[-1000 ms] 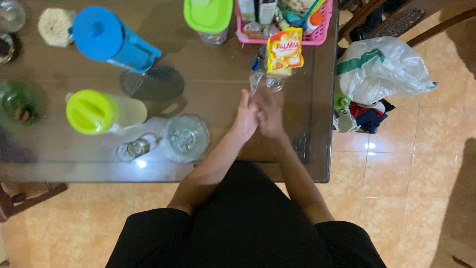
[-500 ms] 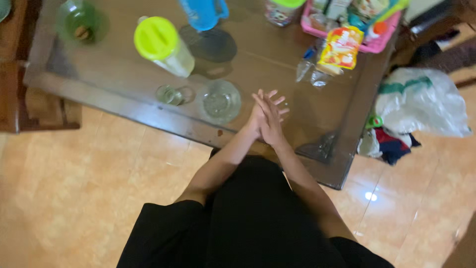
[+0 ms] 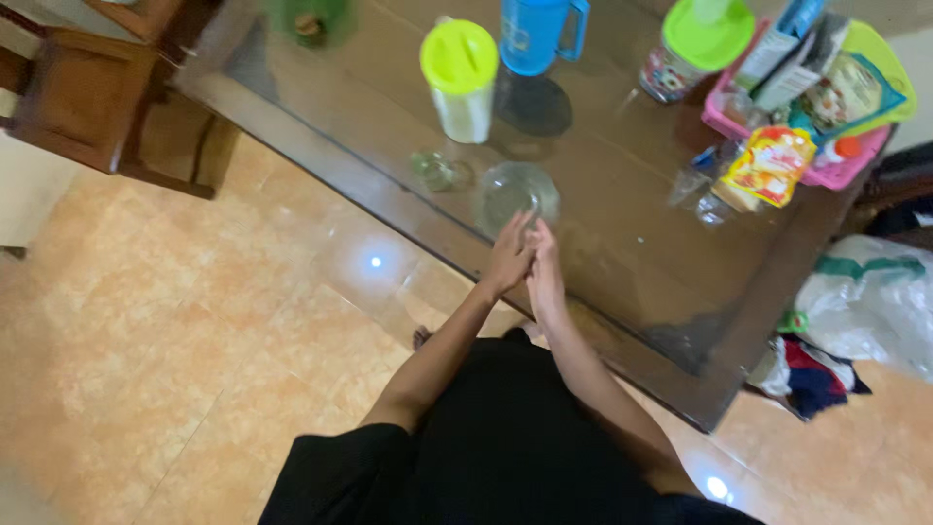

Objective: The person opens a packaged loaf of bread on a glass dining table, then walks to the kitchen and picks up a fork and spoon. They place slices of bread into a square pan on a gas stove, spoon a yellow spread onto the bread, spread it over the slices, and flip and reposition the slices as they toast in the pan.

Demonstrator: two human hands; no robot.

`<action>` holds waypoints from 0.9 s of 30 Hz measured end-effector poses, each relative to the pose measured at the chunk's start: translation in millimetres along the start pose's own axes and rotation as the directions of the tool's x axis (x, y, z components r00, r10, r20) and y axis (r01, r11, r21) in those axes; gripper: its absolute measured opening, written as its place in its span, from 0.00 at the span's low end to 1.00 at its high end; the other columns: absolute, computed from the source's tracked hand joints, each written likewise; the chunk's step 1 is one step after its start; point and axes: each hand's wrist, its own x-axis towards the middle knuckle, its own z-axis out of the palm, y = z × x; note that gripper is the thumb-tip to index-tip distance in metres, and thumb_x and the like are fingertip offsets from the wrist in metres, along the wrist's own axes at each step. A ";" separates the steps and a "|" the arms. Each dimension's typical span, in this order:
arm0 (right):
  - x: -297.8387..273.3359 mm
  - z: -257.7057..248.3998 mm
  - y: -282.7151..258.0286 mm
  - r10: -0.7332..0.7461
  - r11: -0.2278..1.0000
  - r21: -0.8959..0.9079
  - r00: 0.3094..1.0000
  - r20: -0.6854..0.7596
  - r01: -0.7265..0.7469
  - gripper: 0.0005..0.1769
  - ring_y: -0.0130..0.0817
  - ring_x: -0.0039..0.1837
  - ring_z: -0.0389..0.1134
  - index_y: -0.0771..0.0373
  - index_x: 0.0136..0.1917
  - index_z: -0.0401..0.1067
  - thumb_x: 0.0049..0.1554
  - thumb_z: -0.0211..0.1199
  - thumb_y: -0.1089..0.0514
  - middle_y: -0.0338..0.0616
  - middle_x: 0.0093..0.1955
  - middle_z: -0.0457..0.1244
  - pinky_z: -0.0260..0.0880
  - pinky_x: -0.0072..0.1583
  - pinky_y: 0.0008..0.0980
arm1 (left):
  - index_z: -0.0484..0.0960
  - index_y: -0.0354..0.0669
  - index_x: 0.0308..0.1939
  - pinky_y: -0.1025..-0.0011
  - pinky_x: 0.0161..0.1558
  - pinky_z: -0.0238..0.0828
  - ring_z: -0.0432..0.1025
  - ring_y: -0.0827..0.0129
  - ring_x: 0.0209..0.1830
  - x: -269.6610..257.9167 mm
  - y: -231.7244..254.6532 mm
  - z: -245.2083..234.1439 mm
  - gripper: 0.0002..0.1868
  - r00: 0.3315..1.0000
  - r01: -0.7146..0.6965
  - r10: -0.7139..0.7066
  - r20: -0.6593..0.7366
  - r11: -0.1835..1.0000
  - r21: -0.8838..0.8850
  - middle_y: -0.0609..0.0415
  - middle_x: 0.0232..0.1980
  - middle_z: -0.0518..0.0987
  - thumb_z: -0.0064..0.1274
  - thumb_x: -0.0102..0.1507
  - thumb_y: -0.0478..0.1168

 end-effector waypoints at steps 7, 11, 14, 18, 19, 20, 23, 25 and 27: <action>9.6 59.4 39.4 -0.319 0.321 -0.862 0.901 0.293 0.394 0.35 0.42 0.82 0.50 0.48 0.82 0.53 0.67 0.34 0.36 0.44 0.85 0.47 0.50 0.75 0.48 | 0.59 0.49 0.75 0.51 0.71 0.59 0.57 0.51 0.76 -45.7 31.6 -97.3 0.39 0.765 0.517 -0.439 0.471 -0.018 -0.856 0.45 0.78 0.60 0.28 0.70 0.70; 27.4 81.4 55.4 -0.168 0.492 -0.857 0.983 0.080 0.154 0.41 0.44 0.82 0.45 0.46 0.84 0.46 0.64 0.28 0.30 0.48 0.85 0.42 0.48 0.74 0.50 | 0.60 0.53 0.77 0.53 0.72 0.56 0.55 0.55 0.78 -81.7 63.1 -179.1 0.37 0.890 0.454 -0.266 0.371 0.430 -0.780 0.49 0.81 0.58 0.32 0.69 0.65; -6.1 138.1 74.2 0.082 0.909 -0.413 0.995 0.050 -0.054 0.46 0.46 0.82 0.42 0.44 0.86 0.40 0.61 0.25 0.25 0.51 0.85 0.39 0.46 0.73 0.51 | 0.65 0.46 0.74 0.56 0.68 0.62 0.57 0.51 0.76 -100.4 44.0 -211.4 0.34 0.969 0.245 -0.200 0.142 0.783 -0.571 0.42 0.82 0.53 0.40 0.67 0.57; -50.9 214.2 79.0 0.282 0.945 -0.240 0.929 0.241 -0.224 0.50 0.48 0.83 0.40 0.47 0.87 0.37 0.60 0.28 0.21 0.54 0.86 0.37 0.45 0.75 0.51 | 0.70 0.35 0.72 0.60 0.77 0.52 0.59 0.54 0.79 -107.6 -41.3 -231.5 0.28 0.968 0.010 -0.112 -0.223 0.911 -0.412 0.35 0.77 0.68 0.36 0.74 0.49; -53.1 229.2 74.5 0.237 0.971 -0.119 0.894 0.381 -0.207 0.49 0.48 0.84 0.42 0.50 0.85 0.40 0.62 0.35 0.22 0.53 0.87 0.39 0.45 0.77 0.49 | 0.71 0.33 0.70 0.64 0.72 0.58 0.65 0.57 0.73 -104.1 -65.2 -240.5 0.28 0.950 0.102 -0.221 -0.220 0.887 -0.451 0.35 0.71 0.73 0.35 0.74 0.49; -52.8 238.8 68.5 0.166 0.980 0.013 0.847 0.504 -0.200 0.49 0.47 0.85 0.44 0.54 0.84 0.42 0.63 0.42 0.23 0.53 0.87 0.40 0.45 0.79 0.48 | 0.73 0.30 0.67 0.68 0.66 0.65 0.71 0.59 0.67 -99.8 -85.6 -248.7 0.28 0.924 0.189 -0.322 -0.207 0.854 -0.484 0.36 0.66 0.78 0.35 0.75 0.50; -47.3 224.3 34.1 0.056 0.924 -0.323 0.763 0.644 0.205 0.41 0.44 0.85 0.48 0.58 0.82 0.55 0.66 0.48 0.33 0.52 0.88 0.46 0.51 0.77 0.48 | 0.84 0.24 0.56 0.62 0.51 0.73 0.77 0.48 0.50 -95.2 -111.9 -272.7 0.31 0.808 0.483 -0.583 -0.080 0.735 -0.477 0.27 0.50 0.82 0.34 0.76 0.50; -17.9 218.6 13.1 0.075 0.922 -0.368 0.882 0.466 0.116 0.37 0.42 0.80 0.58 0.56 0.82 0.56 0.64 0.54 0.43 0.52 0.83 0.54 0.56 0.77 0.45 | 0.86 0.19 0.55 0.50 0.50 0.66 0.72 0.32 0.44 -76.1 -99.4 -284.8 0.37 0.689 0.679 -0.724 0.011 0.641 -0.357 0.15 0.46 0.76 0.28 0.81 0.51; 8.3 205.9 -6.6 0.062 0.916 -0.398 0.956 0.287 0.060 0.35 0.40 0.76 0.63 0.54 0.81 0.55 0.63 0.55 0.49 0.49 0.82 0.55 0.61 0.75 0.42 | 0.70 0.38 0.74 0.66 0.66 0.67 0.68 0.63 0.70 -58.9 -70.0 -295.4 0.24 0.954 -0.010 -0.138 -0.268 0.875 -0.484 0.39 0.71 0.74 0.46 0.73 0.39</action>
